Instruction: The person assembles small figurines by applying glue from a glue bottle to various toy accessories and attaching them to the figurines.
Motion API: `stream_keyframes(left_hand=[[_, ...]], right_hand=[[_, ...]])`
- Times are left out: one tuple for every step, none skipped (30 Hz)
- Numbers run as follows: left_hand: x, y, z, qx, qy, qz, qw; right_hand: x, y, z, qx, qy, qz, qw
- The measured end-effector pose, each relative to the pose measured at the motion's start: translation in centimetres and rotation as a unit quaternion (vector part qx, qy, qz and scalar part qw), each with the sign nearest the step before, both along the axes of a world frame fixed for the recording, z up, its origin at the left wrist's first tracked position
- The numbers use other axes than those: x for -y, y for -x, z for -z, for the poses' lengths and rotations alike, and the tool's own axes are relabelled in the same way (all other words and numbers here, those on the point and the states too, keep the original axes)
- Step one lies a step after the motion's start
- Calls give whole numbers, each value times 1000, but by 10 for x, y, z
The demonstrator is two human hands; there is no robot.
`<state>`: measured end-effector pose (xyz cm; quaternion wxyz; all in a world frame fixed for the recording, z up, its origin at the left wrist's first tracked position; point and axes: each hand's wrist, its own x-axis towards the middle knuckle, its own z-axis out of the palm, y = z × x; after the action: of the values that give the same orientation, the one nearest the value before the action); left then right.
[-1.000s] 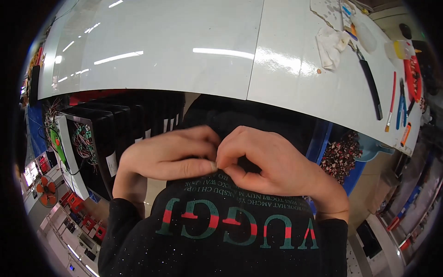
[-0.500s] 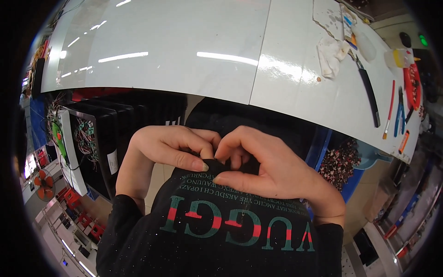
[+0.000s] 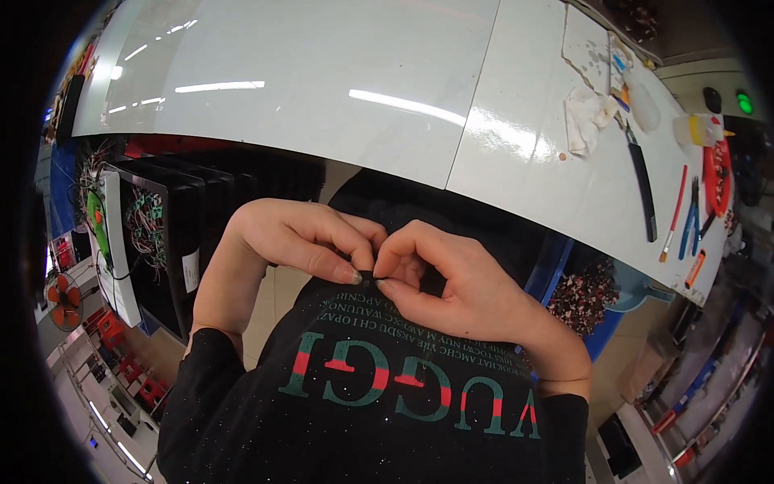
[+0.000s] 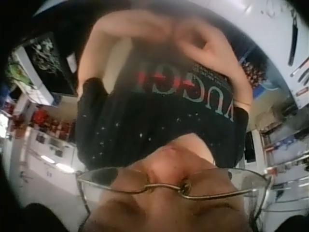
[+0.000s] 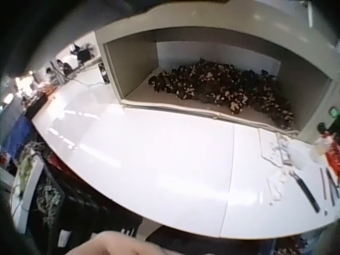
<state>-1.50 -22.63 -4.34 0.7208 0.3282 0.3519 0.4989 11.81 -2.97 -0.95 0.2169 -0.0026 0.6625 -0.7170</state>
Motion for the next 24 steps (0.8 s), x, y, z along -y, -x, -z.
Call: stream_keyframes(left_hand=[[0, 0, 0, 1, -1, 2, 1000], [-1, 0, 1, -1, -2, 1, 1000], [0, -1, 3, 1, -8, 1, 1000], [0, -1, 4, 3, -14, 0, 1000], [-1, -1, 4, 1, -15, 2, 1000], [-1, -1, 4, 12, -19, 2, 1000], [-2, -2, 4, 22, -23, 3, 999], [-3, -3, 4, 21, -23, 4, 1000], [-4, -4, 5, 33, -23, -1, 999], [-6, -5, 5, 45, -23, -6, 999], [-8, -5, 4, 46, -22, -5, 999], [-9, -7, 2, 49, 2, -4, 999], [-10, -8, 1, 52, 25, -3, 998], [-11, -9, 1, 53, 25, -3, 998], [-12, -9, 1, 51, 21, -1, 998], [-13, -8, 1, 48, 18, 1, 999], [-13, -8, 0, 48, 18, 3, 999], [-13, -8, 0, 48, 23, -3, 999], [-13, -8, -1, 48, 29, -9, 998], [-13, -8, -1, 48, 29, -8, 998], [-13, -7, -2, 56, 39, -10, 998], [-14, -7, -2, 64, 49, -12, 997], [-14, -6, -3, 64, 49, -11, 997], [-14, -5, -4, 60, 56, -11, 997]], right_hand=[[0, 0, -1, -42, -24, 2, 999], [0, 1, -1, -85, -47, 3, 995], [1, 0, -1, -86, -48, 4, 995], [1, 0, -2, -93, -61, 10, 994], [1, -1, -3, -99, -74, 15, 992], [0, 0, -4, -100, -74, 16, 992], [-2, 2, -4, -154, -103, -7, 983], [-3, 4, -5, -208, -133, -29, 969], [-5, 4, -4, -207, -132, -28, 969], [-7, 5, -3, -236, -138, -36, 961], [-9, 6, -3, -265, -143, -43, 953], [-10, 7, -4, -265, -143, -42, 953], [-12, 8, -6, -280, -152, -61, 946], [-13, 8, -7, -296, -161, -79, 938], [-14, 10, -8, -296, -162, -77, 938], [-15, 11, -7, -304, -155, -81, 937], [-16, 12, -7, -312, -147, -86, 935], [-16, 12, -7, -312, -148, -85, 935], [-17, 12, -6, -306, -154, -87, 935], [-17, 12, -5, -300, -160, -90, 936], [-17, 12, -5, -300, -160, -89, 936], [-17, 11, -4, -293, -157, -80, 940], [-17, 11, -3, -285, -155, -72, 943], [-17, 10, -1, -285, -155, -70, 943]])
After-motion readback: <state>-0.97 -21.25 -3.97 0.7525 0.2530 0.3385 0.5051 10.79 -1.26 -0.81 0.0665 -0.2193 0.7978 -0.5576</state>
